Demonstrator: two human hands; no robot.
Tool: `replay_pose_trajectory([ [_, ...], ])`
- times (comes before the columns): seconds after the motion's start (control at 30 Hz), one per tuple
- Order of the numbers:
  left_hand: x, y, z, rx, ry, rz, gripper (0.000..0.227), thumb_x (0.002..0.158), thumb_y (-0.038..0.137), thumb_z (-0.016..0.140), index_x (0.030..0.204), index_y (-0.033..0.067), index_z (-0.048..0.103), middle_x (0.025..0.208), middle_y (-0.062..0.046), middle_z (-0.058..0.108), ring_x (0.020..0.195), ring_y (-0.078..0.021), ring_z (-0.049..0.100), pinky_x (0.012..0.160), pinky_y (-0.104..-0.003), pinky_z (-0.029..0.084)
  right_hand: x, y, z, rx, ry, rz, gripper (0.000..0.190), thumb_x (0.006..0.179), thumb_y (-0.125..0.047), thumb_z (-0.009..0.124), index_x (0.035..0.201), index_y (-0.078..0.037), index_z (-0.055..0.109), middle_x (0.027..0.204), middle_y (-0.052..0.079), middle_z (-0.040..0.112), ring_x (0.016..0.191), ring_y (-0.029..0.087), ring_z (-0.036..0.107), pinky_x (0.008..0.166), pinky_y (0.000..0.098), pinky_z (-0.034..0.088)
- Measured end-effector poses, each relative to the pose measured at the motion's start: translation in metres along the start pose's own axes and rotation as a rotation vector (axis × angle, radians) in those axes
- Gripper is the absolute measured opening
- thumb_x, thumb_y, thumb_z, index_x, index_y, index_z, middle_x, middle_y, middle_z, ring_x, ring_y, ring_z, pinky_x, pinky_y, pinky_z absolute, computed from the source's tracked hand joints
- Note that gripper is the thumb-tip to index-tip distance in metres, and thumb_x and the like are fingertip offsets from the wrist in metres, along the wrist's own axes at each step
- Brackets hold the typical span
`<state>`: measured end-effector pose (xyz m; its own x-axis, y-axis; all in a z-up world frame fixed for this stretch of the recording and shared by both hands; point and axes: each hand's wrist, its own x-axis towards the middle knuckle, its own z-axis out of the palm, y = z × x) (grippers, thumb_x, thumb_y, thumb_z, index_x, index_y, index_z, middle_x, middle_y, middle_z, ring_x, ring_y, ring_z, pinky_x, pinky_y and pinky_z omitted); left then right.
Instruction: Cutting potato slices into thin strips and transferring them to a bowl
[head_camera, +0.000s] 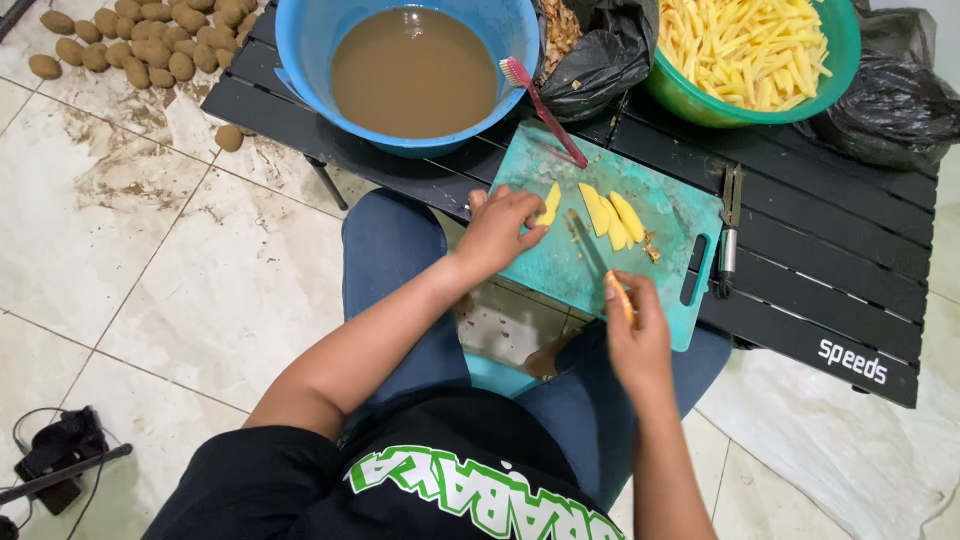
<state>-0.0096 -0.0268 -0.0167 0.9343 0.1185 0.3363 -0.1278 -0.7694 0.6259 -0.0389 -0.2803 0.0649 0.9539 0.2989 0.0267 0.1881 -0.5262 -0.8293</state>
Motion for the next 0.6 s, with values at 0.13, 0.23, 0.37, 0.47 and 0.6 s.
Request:
replay_pose_trajectory([
  [0.13, -0.012, 0.008, 0.003, -0.06, -0.053, -0.025, 0.023, 0.087, 0.03, 0.072, 0.108, 0.0251, 0.065, 0.088, 0.008, 0.065, 0.092, -0.0223, 0.058, 0.079, -0.042, 0.031, -0.013, -0.015, 0.022, -0.103, 0.03, 0.07, 0.027, 0.107, -0.025, 0.055, 0.132, -0.02, 0.061, 0.098, 0.019, 0.072, 0.081, 0.041, 0.068, 0.07, 0.051, 0.052],
  [0.23, -0.014, 0.01, 0.0, -0.045, -0.049, -0.022, 0.02, 0.089, 0.031, 0.071, 0.107, 0.0279, 0.064, 0.09, 0.01, 0.067, 0.094, -0.0208, 0.059, 0.079, -0.041, 0.03, -0.018, -0.018, 0.034, -0.085, 0.086, 0.016, 0.028, 0.106, -0.018, 0.056, 0.133, -0.012, 0.059, 0.11, 0.023, 0.073, 0.096, 0.046, 0.07, 0.074, 0.0514, 0.056],
  [0.37, -0.011, 0.012, -0.003, 0.005, -0.024, -0.004, 0.027, 0.089, 0.035, 0.073, 0.113, 0.0254, 0.068, 0.096, 0.007, 0.067, 0.094, -0.0224, 0.058, 0.08, -0.042, 0.03, -0.014, -0.019, 0.036, -0.089, 0.048, -0.022, 0.028, 0.11, -0.019, 0.048, 0.134, -0.008, 0.057, 0.115, 0.025, 0.071, 0.098, 0.047, 0.07, 0.074, 0.0553, 0.058],
  [0.47, -0.01, 0.014, -0.002, 0.023, -0.012, -0.001, 0.027, 0.09, 0.036, 0.073, 0.114, 0.0238, 0.07, 0.1, 0.005, 0.065, 0.094, -0.0219, 0.056, 0.08, -0.041, 0.029, -0.01, -0.018, 0.032, -0.136, 0.026, -0.027, 0.029, 0.11, -0.021, 0.046, 0.134, -0.008, 0.057, 0.118, 0.026, 0.07, 0.1, 0.048, 0.069, 0.073, 0.0571, 0.059],
  [0.6, -0.01, 0.013, 0.0, 0.027, -0.019, -0.003, 0.027, 0.091, 0.036, 0.071, 0.115, 0.0239, 0.07, 0.108, 0.006, 0.064, 0.096, -0.0207, 0.054, 0.081, -0.04, 0.029, -0.007, -0.02, 0.025, -0.199, 0.007, -0.06, 0.03, 0.111, -0.02, 0.046, 0.135, -0.005, 0.057, 0.125, 0.025, 0.067, 0.106, 0.049, 0.067, 0.076, 0.0582, 0.059],
])
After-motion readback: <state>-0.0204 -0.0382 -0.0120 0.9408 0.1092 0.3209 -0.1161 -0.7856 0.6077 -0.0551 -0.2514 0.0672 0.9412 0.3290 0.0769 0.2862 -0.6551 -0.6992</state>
